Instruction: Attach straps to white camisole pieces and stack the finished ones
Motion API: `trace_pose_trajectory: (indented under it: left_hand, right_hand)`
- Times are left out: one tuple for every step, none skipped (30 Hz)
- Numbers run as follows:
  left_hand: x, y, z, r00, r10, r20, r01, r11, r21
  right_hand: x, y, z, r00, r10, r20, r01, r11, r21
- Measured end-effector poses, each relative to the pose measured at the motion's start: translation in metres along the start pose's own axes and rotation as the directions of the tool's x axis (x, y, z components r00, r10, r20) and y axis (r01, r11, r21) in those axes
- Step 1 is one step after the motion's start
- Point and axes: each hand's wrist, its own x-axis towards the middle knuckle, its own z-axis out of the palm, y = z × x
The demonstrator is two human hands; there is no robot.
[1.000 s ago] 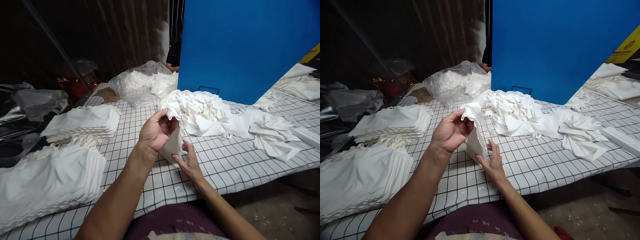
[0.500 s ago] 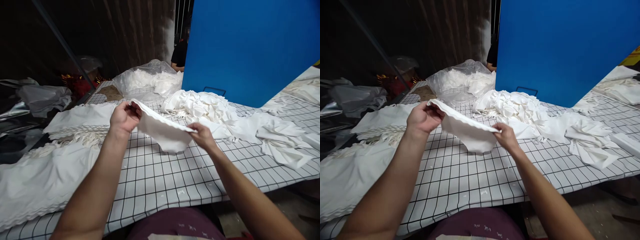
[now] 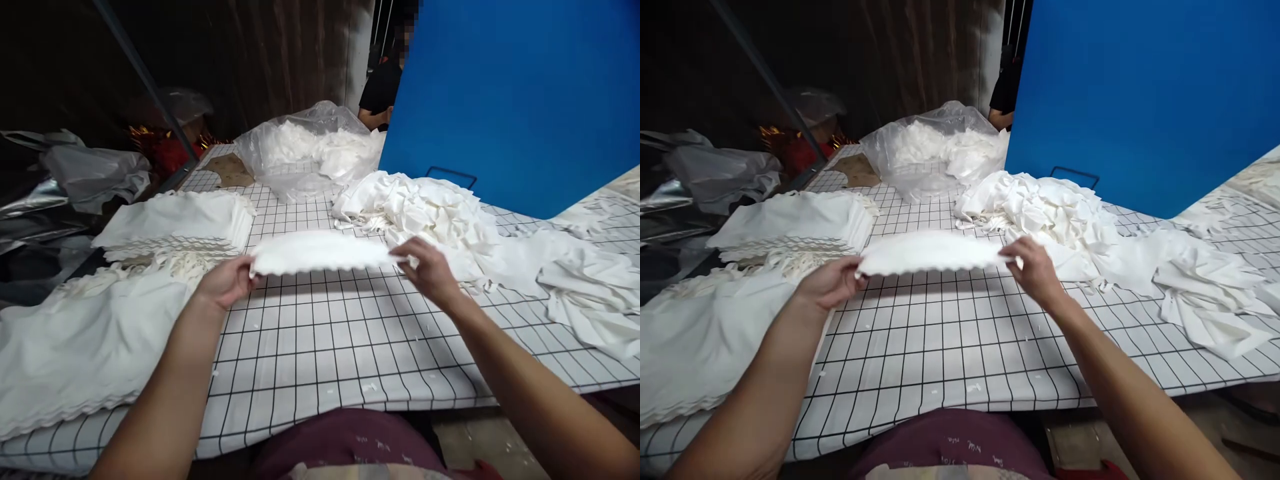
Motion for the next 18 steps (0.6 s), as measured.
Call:
trace_pose_trajectory:
  left_hand:
    - [-0.003,-0.021,-0.011,0.998,-0.057,-0.040,0.060,0.994,0.089]
    - [-0.007,-0.039,-0.019,0.990,-0.117,-0.076,0.129,0.977,0.171]
    - [-0.011,-0.052,-0.025,0.981,-0.166,-0.102,0.187,0.950,0.249]
    - [-0.016,-0.062,-0.030,0.973,-0.192,-0.131,0.224,0.923,0.312]
    - [-0.022,-0.068,-0.033,0.968,-0.193,-0.160,0.240,0.898,0.369]
    - [-0.028,-0.071,-0.034,0.968,-0.174,-0.182,0.237,0.875,0.422]
    - [-0.034,-0.073,-0.035,0.970,-0.148,-0.193,0.224,0.852,0.473]
    - [-0.041,-0.074,-0.036,0.972,-0.128,-0.195,0.214,0.824,0.524]
    - [-0.048,-0.075,-0.037,0.975,-0.116,-0.189,0.206,0.787,0.581]
    - [-0.055,-0.076,-0.037,0.979,-0.103,-0.178,0.195,0.733,0.652]
    - [-0.063,-0.079,-0.037,0.981,-0.067,-0.184,0.183,0.647,0.740]
    - [-0.070,-0.082,-0.036,0.979,0.009,-0.202,0.167,0.527,0.833]
    - [-0.077,-0.086,-0.034,0.971,0.125,-0.205,0.144,0.381,0.913]
    - [-0.082,-0.090,-0.029,0.951,0.260,-0.168,0.108,0.230,0.967]
    - [-0.085,-0.095,-0.021,0.921,0.380,-0.083,0.050,0.097,0.994]
    - [-0.086,-0.100,-0.010,0.884,0.467,0.034,-0.039,-0.001,0.999]
    - [-0.083,-0.105,0.004,0.838,0.517,0.173,-0.164,-0.062,0.984]
    - [-0.077,-0.111,0.021,0.786,0.531,0.315,-0.310,-0.102,0.945]
  right_hand:
    - [-0.025,0.000,0.008,0.996,-0.011,0.090,0.013,1.000,-0.022]
    - [-0.047,0.000,0.014,0.986,-0.019,0.164,0.024,0.999,-0.029]
    - [-0.065,-0.002,0.018,0.975,-0.022,0.220,0.029,0.999,-0.031]
    - [-0.079,-0.003,0.020,0.966,-0.021,0.258,0.031,0.999,-0.032]
    - [-0.089,-0.005,0.020,0.960,-0.021,0.278,0.031,0.999,-0.032]
    - [-0.097,-0.008,0.018,0.960,-0.020,0.281,0.031,0.999,-0.037]
    - [-0.102,-0.011,0.014,0.962,-0.017,0.271,0.031,0.998,-0.047]
    - [-0.106,-0.014,0.009,0.966,-0.015,0.259,0.030,0.998,-0.056]
    - [-0.109,-0.018,0.003,0.966,-0.011,0.260,0.028,0.998,-0.061]
    - [-0.112,-0.023,-0.005,0.958,-0.005,0.286,0.022,0.998,-0.056]
    - [-0.114,-0.027,-0.013,0.941,0.000,0.340,0.014,0.999,-0.038]
    - [-0.117,-0.032,-0.021,0.912,0.007,0.411,-0.003,1.000,-0.009]
    - [-0.118,-0.035,-0.030,0.875,0.016,0.483,-0.035,0.999,0.030]
    - [-0.119,-0.038,-0.037,0.841,0.035,0.540,-0.086,0.994,0.071]
    - [-0.117,-0.039,-0.044,0.823,0.067,0.564,-0.151,0.983,0.104]
    - [-0.113,-0.037,-0.048,0.825,0.121,0.553,-0.226,0.966,0.125]
    - [-0.107,-0.034,-0.049,0.837,0.197,0.511,-0.303,0.943,0.134]
    - [-0.098,-0.029,-0.046,0.846,0.282,0.452,-0.376,0.917,0.132]
